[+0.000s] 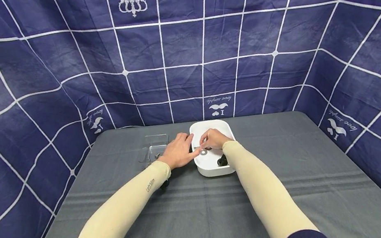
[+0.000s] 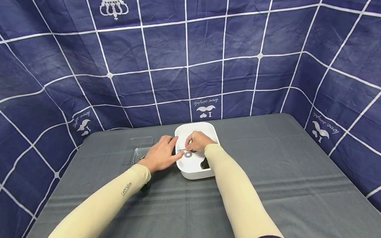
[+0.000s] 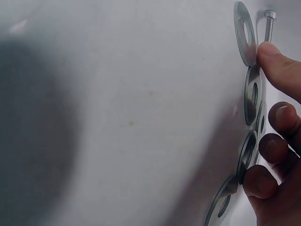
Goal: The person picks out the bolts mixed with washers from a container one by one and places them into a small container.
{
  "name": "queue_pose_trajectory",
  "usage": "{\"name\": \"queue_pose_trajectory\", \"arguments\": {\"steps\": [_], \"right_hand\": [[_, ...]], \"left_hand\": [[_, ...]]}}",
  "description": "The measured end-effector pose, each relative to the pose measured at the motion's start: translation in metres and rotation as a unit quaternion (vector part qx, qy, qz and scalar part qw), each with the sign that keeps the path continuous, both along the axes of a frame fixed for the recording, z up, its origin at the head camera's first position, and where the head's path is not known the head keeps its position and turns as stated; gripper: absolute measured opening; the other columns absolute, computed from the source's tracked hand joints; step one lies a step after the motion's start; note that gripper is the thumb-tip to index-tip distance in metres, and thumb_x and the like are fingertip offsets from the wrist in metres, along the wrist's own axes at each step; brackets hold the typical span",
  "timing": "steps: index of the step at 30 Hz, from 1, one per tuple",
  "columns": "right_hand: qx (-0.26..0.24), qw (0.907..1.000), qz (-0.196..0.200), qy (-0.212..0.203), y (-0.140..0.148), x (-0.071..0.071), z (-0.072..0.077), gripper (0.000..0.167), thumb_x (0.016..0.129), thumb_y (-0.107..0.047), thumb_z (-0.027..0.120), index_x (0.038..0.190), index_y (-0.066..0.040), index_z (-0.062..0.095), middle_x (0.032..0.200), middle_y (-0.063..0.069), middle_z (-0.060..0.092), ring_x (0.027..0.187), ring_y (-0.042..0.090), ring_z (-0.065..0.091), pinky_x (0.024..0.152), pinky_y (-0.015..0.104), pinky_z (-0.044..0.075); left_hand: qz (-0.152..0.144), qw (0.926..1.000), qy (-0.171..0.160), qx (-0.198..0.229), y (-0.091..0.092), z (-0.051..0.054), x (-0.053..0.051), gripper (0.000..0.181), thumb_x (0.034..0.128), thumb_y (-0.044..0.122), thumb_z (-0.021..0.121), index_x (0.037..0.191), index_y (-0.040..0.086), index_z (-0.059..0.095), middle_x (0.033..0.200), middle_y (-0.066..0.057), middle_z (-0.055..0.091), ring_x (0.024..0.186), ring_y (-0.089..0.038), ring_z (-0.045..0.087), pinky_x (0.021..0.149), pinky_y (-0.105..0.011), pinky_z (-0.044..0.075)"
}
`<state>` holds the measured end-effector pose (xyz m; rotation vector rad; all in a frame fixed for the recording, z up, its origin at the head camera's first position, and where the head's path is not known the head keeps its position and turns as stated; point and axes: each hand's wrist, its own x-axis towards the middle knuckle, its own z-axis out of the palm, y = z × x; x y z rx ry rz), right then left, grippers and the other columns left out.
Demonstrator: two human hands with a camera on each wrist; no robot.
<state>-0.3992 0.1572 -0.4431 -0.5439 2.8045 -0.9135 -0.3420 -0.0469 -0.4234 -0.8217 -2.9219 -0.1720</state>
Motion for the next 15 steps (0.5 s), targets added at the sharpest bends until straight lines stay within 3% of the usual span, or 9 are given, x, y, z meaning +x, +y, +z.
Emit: {"name": "queue_pose_trajectory", "arguments": {"steps": [7, 15], "right_hand": [[-0.005, 0.9999, 0.012, -0.005, 0.0007, 0.0013, -0.0001, 0.011, 0.087, -0.012, 0.076, 0.077, -0.008, 0.074, 0.062, -0.003, 0.062, 0.060, 0.007, 0.054, 0.064, 0.021, 0.043], [-0.024, 0.9997, -0.007, -0.009, 0.0018, 0.0014, 0.0003, 0.016, 0.089, -0.011, 0.075, 0.075, -0.004, 0.073, 0.061, -0.003, 0.063, 0.058, 0.007, 0.054, 0.059, 0.020, 0.043]], "left_hand": [[0.001, 1.0000, 0.002, -0.005, 0.0001, -0.0007, -0.0006, 0.080, 0.0965, 0.063, 0.047, 0.154, 0.008, 0.039, 0.145, -0.015, 0.047, 0.138, -0.028, 0.042, 0.109, -0.045, 0.044], [0.003, 1.0000, 0.002, -0.005, 0.0005, -0.0001, 0.0001, 0.080, 0.0969, 0.063, 0.046, 0.155, 0.008, 0.039, 0.146, -0.015, 0.047, 0.138, -0.028, 0.043, 0.109, -0.046, 0.044]]}}
